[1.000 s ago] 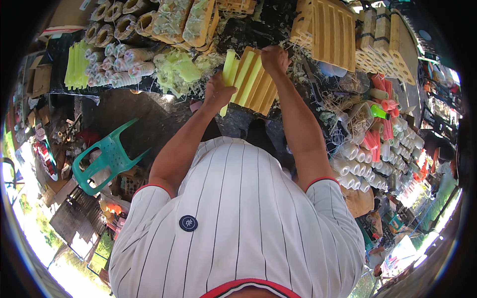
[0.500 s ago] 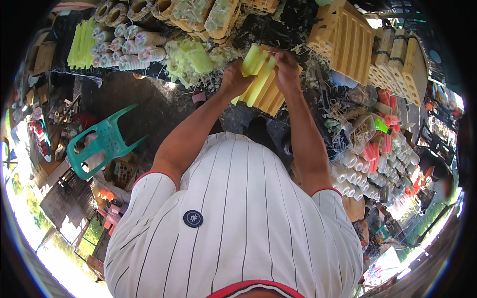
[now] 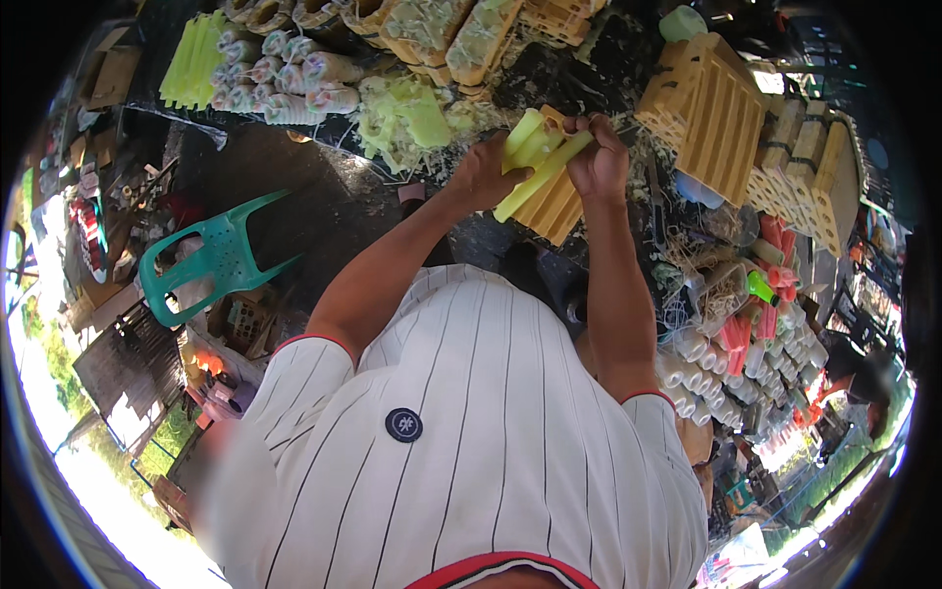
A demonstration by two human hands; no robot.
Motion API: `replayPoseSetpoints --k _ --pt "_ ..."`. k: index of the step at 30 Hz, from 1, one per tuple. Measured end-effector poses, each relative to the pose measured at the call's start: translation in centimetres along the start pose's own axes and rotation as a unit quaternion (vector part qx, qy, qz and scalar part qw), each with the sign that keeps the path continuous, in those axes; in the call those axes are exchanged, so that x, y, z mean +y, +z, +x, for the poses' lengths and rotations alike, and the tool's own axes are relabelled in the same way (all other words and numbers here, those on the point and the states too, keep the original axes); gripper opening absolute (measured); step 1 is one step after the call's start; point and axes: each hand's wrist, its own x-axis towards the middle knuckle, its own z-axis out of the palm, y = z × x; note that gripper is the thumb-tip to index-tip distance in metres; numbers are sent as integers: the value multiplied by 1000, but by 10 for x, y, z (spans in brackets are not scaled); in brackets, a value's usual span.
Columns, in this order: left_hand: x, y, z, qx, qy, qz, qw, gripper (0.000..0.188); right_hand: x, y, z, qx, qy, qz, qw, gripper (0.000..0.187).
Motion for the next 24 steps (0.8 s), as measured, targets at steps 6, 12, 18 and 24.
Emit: replayPoseSetpoints --k 6,12,18,24 --pt "3 -28 -43 -99 37 -457 883 69 71 112 -6 102 -65 -189 975 19" --pt "-34 -81 -80 34 -79 -437 896 80 151 177 -6 -40 -74 -381 921 12" --pt "-131 -286 -144 379 -77 10 922 74 179 148 -48 -222 144 -574 775 19" --pt "-253 -568 -97 399 -172 214 875 64 186 53 -83 -71 197 -710 672 19"
